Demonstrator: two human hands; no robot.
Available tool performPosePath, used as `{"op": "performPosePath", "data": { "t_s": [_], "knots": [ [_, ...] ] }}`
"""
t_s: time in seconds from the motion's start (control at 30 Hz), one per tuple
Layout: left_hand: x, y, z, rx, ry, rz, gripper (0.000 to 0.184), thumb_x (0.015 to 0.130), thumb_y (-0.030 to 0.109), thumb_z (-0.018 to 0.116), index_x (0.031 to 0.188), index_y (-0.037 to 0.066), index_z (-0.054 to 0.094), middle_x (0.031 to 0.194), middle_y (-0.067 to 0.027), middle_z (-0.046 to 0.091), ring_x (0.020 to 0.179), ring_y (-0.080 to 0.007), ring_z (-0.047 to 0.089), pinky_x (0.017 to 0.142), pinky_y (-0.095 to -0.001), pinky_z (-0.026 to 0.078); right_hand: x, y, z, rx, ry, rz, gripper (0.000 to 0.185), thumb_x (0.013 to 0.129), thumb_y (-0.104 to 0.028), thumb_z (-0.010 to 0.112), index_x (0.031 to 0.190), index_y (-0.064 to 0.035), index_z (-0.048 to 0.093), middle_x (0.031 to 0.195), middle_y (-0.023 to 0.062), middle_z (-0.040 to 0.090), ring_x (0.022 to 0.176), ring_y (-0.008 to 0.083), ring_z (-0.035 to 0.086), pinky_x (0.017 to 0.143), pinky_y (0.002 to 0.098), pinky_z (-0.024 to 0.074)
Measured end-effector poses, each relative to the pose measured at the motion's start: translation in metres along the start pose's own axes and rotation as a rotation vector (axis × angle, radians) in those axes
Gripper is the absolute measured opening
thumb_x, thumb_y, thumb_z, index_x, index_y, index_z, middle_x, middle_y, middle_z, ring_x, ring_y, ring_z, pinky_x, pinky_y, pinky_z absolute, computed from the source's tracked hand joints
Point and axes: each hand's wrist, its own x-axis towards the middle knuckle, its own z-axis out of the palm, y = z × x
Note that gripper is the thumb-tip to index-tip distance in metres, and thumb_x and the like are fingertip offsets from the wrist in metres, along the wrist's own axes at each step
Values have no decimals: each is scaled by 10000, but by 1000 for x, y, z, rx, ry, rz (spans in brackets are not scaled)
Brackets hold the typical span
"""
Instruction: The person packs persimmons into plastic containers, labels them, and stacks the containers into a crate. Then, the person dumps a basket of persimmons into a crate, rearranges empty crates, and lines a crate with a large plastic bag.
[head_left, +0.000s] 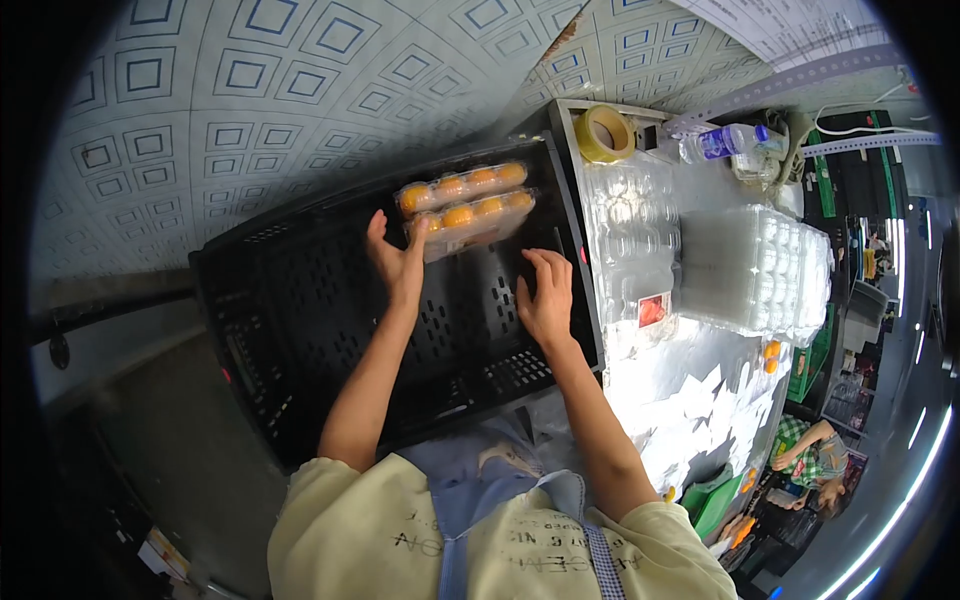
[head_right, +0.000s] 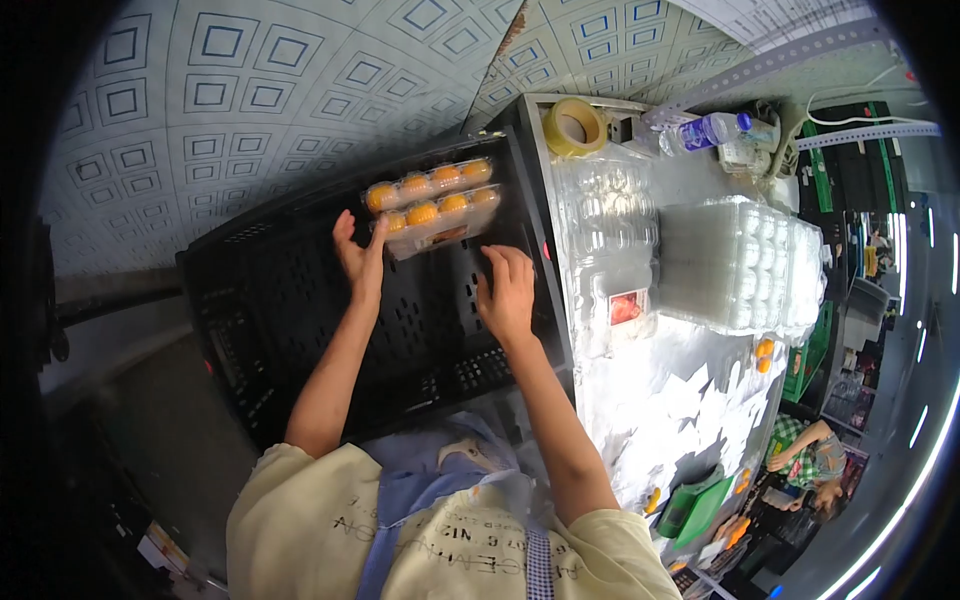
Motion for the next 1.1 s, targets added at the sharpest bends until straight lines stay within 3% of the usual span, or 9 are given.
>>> {"op": "performPosePath", "data": {
  "t_s": [0.03, 0.13, 0.37, 0.47, 0.57, 0.63, 0.73, 0.9, 1.1],
  "knots": [
    [-14, 24, -4, 48, 57, 104, 676, 752, 290, 743, 1267, 29, 390, 1243, -157, 401, 1184, -284, 367, 1014, -416, 291, -6, 2, -8, 10, 0, 18, 433, 680, 53, 618, 1093, -43, 531, 1080, 133, 531, 1042, 324, 485, 900, 399, 399],
    [-47, 65, 4, -37, 10, 531, 636, 730, 247, 766, 1222, 48, 415, 1229, -138, 391, 1175, -274, 365, 998, -411, 308, -26, 6, -28, 51, 41, 79, 350, 696, 79, 619, 1022, -37, 569, 1042, 133, 544, 1010, 314, 510, 880, 384, 419],
    [-148, 131, 70, -312, -243, 749, 596, 727, 153, 767, 1187, 7, 418, 1174, -134, 431, 1115, -277, 431, 977, -384, 349, -97, 35, -103, 85, 157, 188, 296, 690, 83, 609, 953, -54, 605, 987, 106, 564, 952, 299, 532, 802, 369, 451],
    [-219, 152, 87, -442, -320, 752, 485, 734, 101, 749, 1131, 20, 482, 1172, -141, 444, 1122, -274, 427, 966, -375, 359, -148, 45, -155, 57, 208, 224, 274, 690, 83, 607, 928, -53, 612, 989, 107, 564, 952, 298, 532, 791, 367, 453],
    [-364, 197, 74, -378, -479, 795, 150, 742, -2, 673, 877, 36, 620, 1158, -158, 482, 1092, -290, 460, 938, -382, 383, -253, 48, -260, 26, 281, 254, 267, 688, 79, 597, 914, -61, 618, 989, 106, 562, 943, 303, 534, 774, 367, 460],
    [-359, 185, 103, -373, -602, 769, 79, 793, -24, 597, 857, 21, 603, 1173, -153, 462, 1132, -270, 450, 997, -384, 338, -247, 87, -258, 99, 247, 266, 263, 681, 70, 591, 908, -60, 616, 988, 103, 559, 937, 297, 535, 783, 366, 462],
    [-274, 143, 168, -249, -658, 633, 94, 789, -48, 567, 866, 1, 590, 1160, -142, 463, 1092, -255, 459, 972, -373, 361, -180, 151, -198, 203, 145, 328, 239, 675, 58, 588, 885, -53, 608, 967, 94, 550, 941, 289, 532, 788, 357, 465],
    [-435, 137, 167, -236, -898, 564, 80, 808, -13, 569, 881, 5, 597, 1122, -141, 473, 1032, -235, 478, 891, -339, 390, -348, 155, -287, 113, 287, 500, 183, 717, 36, 591, 861, -73, 617, 959, 77, 553, 932, 270, 538, 743, 337, 477],
    [-589, 107, 179, -187, -1099, 488, 84, 796, -18, 604, 873, 10, 624, 1097, -106, 484, 1031, -207, 487, 896, -317, 388, -540, 153, -350, 14, 437, 749, 132, 750, 9, 584, 838, -83, 619, 921, 48, 574, 925, 237, 546, 715, 327, 485]
  ]
}}
